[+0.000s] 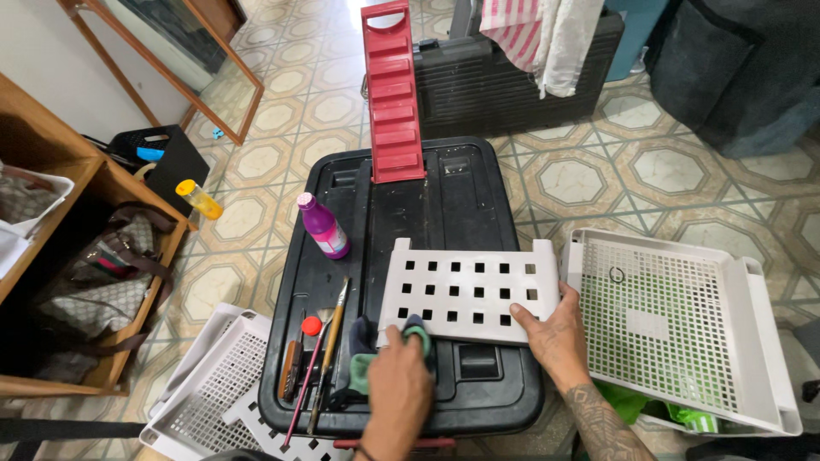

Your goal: The person wipes a white plastic basket with a green cloth, then applies liquid from a purple bottle to the cloth and continues wiping the basket's surfaces and edges.

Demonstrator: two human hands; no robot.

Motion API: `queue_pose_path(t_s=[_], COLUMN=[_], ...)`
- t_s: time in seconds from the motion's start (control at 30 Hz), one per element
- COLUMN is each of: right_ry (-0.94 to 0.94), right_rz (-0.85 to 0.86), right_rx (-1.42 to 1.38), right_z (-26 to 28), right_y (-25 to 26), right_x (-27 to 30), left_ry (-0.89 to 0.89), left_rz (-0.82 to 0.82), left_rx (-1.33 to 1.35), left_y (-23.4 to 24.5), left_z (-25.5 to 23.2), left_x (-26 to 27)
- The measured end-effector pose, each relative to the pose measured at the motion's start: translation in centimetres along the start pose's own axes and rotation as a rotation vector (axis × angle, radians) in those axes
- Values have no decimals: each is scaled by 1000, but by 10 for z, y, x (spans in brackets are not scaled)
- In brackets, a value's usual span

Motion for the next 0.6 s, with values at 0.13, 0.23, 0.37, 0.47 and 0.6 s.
queue_pose_path(t_s=[0.13, 0.23, 0.37, 0.47, 0.6], right_ry=[41, 58, 49, 68, -4], right_rz=[-40, -54, -51, -32, 9], right_rx=[13, -3, 27, 55, 35], right_z=[-6, -12, -20, -20, -22], right_y=[-3, -5, -9, -10, -11], right_x=[-4, -6, -11, -14, -12], left_ry=[-111, -235, -243, -51, 39], left_rz=[-45, -21, -87, -36, -59], left_rx=[46, 89, 68, 38, -28], left_y=[-15, -24, -10, -1, 8], left_z=[-53, -89, -60, 4, 54], left_x=[3, 11, 8, -6, -10])
Point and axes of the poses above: each hand's wrist, its own x-axis away from the middle knuckle, its own y-axis out of the back of the hand, z = x × y, the point moved 7 cm from there along -x, towards the middle knuckle, and after that the axes turned 1 degree about y, right-handed, at the moved point
